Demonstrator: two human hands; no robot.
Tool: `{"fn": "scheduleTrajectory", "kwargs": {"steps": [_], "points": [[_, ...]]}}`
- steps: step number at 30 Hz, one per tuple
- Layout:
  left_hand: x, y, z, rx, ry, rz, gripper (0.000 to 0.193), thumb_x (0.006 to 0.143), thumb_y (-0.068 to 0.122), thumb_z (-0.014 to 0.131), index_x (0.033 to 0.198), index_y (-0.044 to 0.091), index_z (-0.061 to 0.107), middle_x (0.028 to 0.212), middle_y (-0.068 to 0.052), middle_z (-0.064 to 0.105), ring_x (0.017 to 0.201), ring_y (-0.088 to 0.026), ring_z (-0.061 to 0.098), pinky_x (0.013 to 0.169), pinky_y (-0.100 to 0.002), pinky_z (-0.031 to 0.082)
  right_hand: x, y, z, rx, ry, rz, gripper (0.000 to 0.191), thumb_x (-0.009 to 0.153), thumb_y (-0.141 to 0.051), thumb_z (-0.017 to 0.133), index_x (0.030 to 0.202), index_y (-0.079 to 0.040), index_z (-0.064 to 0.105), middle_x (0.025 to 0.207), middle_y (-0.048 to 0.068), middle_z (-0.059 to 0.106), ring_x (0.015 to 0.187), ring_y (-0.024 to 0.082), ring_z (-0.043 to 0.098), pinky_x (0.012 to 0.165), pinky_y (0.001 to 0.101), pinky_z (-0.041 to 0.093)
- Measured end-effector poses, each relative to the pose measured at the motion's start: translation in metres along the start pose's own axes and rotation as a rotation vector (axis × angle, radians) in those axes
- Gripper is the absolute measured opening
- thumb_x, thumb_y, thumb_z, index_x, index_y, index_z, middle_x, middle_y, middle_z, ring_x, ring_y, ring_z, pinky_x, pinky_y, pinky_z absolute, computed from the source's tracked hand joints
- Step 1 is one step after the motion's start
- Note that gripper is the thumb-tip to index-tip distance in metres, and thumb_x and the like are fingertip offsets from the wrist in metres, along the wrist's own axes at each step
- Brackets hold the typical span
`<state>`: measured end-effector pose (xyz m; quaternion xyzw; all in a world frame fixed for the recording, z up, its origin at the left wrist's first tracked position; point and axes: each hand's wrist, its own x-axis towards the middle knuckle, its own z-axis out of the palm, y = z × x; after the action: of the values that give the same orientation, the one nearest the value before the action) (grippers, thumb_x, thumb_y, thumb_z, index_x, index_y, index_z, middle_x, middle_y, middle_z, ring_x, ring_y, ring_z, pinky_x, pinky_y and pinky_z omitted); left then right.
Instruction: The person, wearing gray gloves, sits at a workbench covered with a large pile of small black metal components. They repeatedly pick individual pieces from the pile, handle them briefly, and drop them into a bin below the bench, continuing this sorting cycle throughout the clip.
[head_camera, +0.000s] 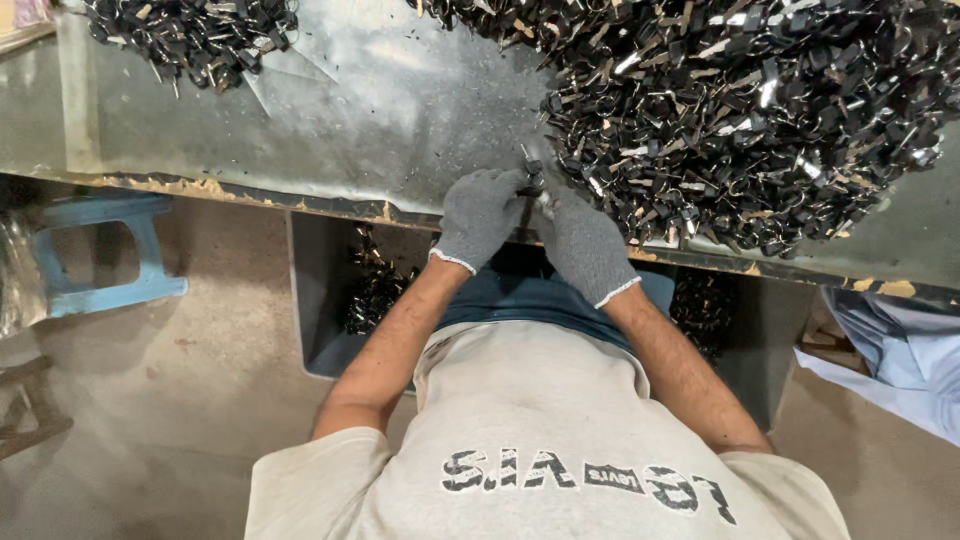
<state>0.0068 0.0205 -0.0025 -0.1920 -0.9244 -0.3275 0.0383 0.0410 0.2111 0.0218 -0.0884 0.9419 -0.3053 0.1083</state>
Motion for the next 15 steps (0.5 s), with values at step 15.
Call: {"fn": "scheduleTrajectory", "kwargs": {"steps": [15], "points": [[0.003,-0.005,0.012,0.079,-0.106,0.088,0.017,0.087,0.014,0.066,0.104,0.01,0.067,0.098,-0.014,0.069,0.096,-0.036,0.066,0.086,-0.05,0.05,0.002,-0.012,0.009,-0.316,-0.009,-0.007,0.03,0.101,-0.01,0.055,0.127,0.003,0.054,0.099,0.024,0.069,0.08,0.038,0.072,0.063,0.0454,0.06]]}}
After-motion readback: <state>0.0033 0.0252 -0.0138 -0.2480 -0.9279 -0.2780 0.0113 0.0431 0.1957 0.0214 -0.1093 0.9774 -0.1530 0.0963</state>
